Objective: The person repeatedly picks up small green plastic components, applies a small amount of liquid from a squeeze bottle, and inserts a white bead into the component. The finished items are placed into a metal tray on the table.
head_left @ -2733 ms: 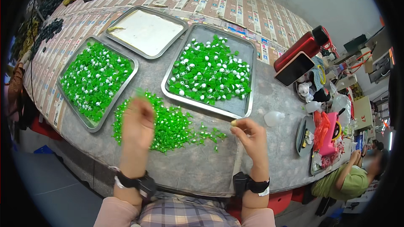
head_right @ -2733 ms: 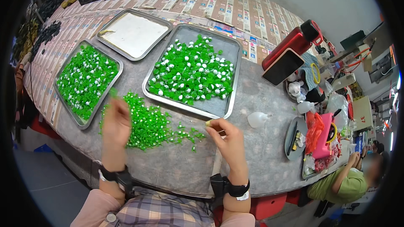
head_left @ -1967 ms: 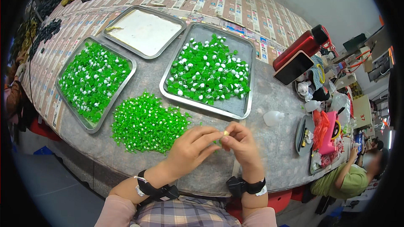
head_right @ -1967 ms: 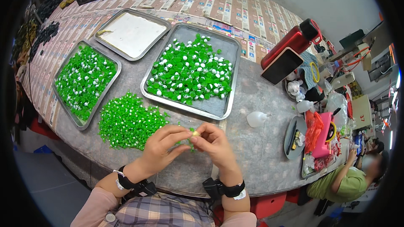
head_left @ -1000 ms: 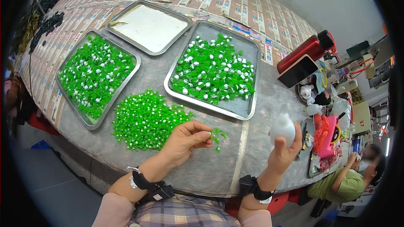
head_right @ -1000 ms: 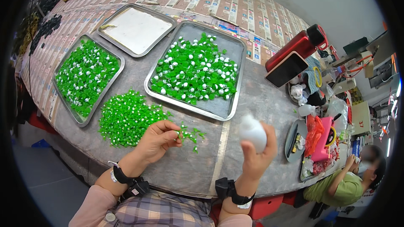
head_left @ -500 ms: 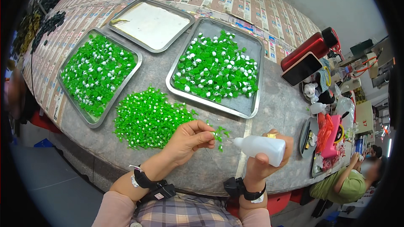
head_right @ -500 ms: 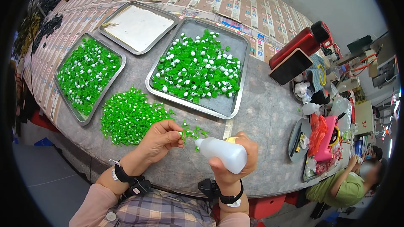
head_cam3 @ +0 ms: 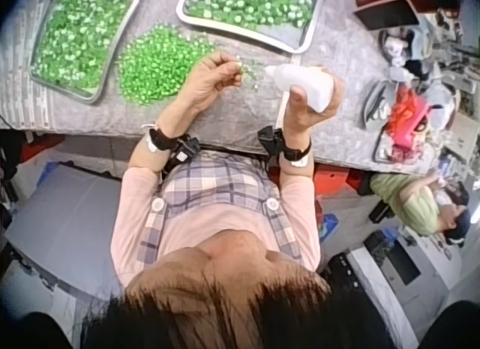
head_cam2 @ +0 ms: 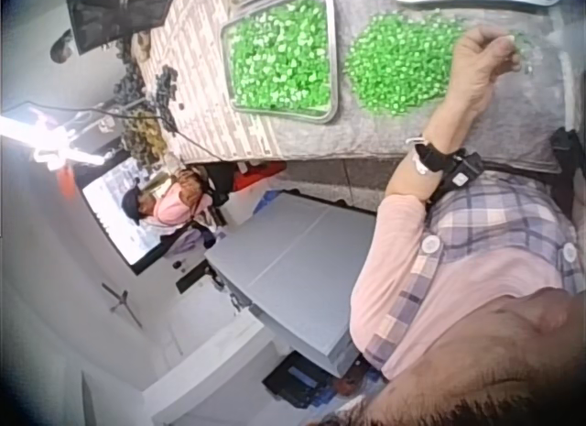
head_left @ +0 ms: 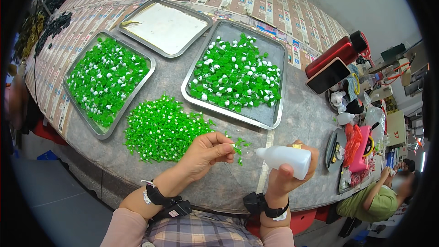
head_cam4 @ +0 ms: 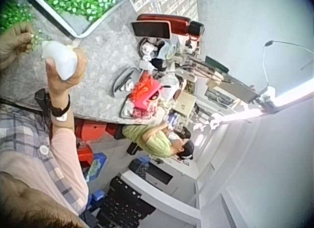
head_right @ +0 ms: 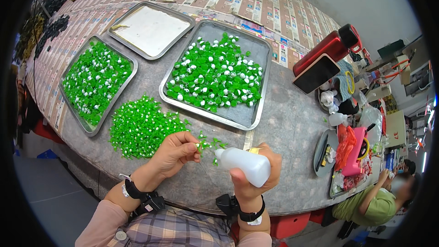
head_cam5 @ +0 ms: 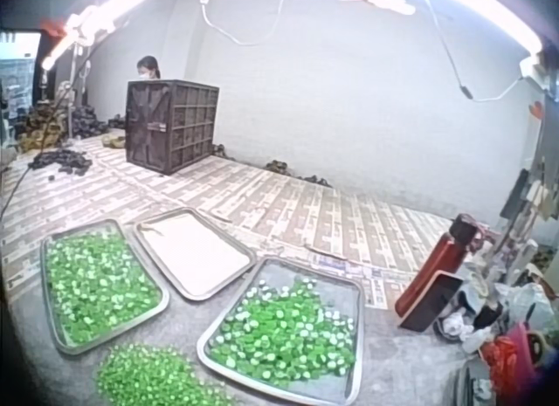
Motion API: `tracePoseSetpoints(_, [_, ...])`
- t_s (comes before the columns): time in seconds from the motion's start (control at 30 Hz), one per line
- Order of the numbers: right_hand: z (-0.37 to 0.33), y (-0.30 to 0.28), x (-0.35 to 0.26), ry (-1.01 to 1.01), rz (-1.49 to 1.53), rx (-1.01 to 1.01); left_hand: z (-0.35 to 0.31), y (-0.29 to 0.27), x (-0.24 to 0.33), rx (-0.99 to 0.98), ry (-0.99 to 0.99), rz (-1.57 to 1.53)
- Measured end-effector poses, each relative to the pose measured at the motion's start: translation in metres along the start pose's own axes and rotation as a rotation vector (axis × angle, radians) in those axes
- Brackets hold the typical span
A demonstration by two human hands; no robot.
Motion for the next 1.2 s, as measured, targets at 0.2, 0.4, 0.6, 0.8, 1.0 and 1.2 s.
tracePoseSetpoints(0.2, [0.002,0.0,0.0,-0.013,-0.068,0.027,0.0,0.001,-0.001,-0.014,-0.012,0.001])
tracePoseSetpoints(0.4, [0.003,-0.006,0.0,0.096,-0.125,0.127,0.001,0.002,0.01,-0.022,0.134,0.118])
tracePoseSetpoints(0.6, [0.0,-0.007,0.006,0.033,0.016,0.043,-0.001,0.002,0.021,0.01,0.275,0.237])
tracePoseSetpoints(0.8, [0.0,-0.002,0.006,0.032,-0.042,-0.006,-0.001,0.001,0.021,0.013,0.284,0.246])
tracePoseSetpoints(1.0, [0.004,-0.021,0.008,0.001,-0.101,0.125,-0.002,0.001,0.023,0.029,0.292,0.241])
tracePoseSetpoints(1.2, [0.049,-0.044,0.048,0.328,-0.129,0.007,-0.002,-0.008,0.026,0.095,0.289,0.198])
Point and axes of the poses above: each hand's wrist, its own z-axis towards the middle knuckle, its own y-axis out of the palm, x = y × z, the point moved 9 cm from there along z, towards the middle knuckle, and after that the axes turned 7 degrees about y, right-handed, at the moved point
